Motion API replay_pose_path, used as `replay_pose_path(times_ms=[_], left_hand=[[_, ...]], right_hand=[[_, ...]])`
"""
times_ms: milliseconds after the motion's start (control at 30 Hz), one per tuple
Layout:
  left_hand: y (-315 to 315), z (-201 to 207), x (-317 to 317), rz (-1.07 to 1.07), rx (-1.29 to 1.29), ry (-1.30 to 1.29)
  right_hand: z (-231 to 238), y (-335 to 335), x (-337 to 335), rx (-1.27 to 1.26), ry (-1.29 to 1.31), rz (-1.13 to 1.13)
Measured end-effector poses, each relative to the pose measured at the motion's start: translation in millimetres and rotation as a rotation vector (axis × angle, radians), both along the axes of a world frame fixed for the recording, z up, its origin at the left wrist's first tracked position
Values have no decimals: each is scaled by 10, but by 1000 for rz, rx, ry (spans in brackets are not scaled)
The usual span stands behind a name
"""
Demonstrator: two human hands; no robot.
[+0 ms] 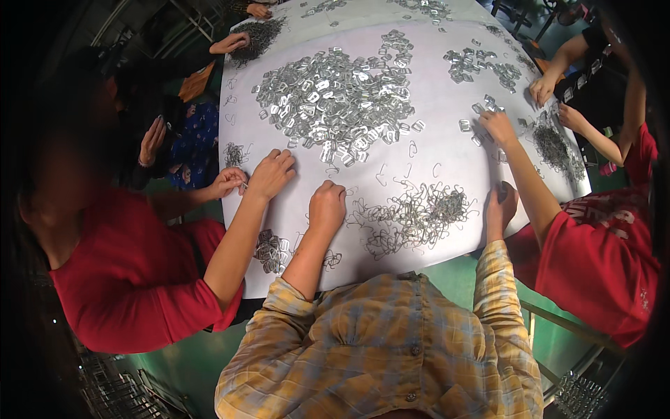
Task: The person assembles small metal parts and hangs the finished pieces on a metal rack.
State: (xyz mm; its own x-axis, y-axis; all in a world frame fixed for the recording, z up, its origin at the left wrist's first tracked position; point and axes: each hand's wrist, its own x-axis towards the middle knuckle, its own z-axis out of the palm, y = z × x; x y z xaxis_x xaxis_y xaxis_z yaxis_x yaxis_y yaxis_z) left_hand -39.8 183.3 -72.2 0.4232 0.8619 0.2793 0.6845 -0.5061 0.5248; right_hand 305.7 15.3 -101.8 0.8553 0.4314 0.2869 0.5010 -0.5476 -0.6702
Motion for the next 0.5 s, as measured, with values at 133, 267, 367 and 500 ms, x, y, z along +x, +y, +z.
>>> replay_pose_path(times_ms=[133,267,367,500], left_hand=[[64,6,62,-101,24,219],[113,34,158,-179,97,441],[207,29,145,-187,114,410],[166,79,47,-101,54,207]], right_hand=[[-8,27,-12,94,-95,11],[-67,42,11,120,-93,44],[-80,39,9,136,-103,58],[-105,24,61,137,-81,46]])
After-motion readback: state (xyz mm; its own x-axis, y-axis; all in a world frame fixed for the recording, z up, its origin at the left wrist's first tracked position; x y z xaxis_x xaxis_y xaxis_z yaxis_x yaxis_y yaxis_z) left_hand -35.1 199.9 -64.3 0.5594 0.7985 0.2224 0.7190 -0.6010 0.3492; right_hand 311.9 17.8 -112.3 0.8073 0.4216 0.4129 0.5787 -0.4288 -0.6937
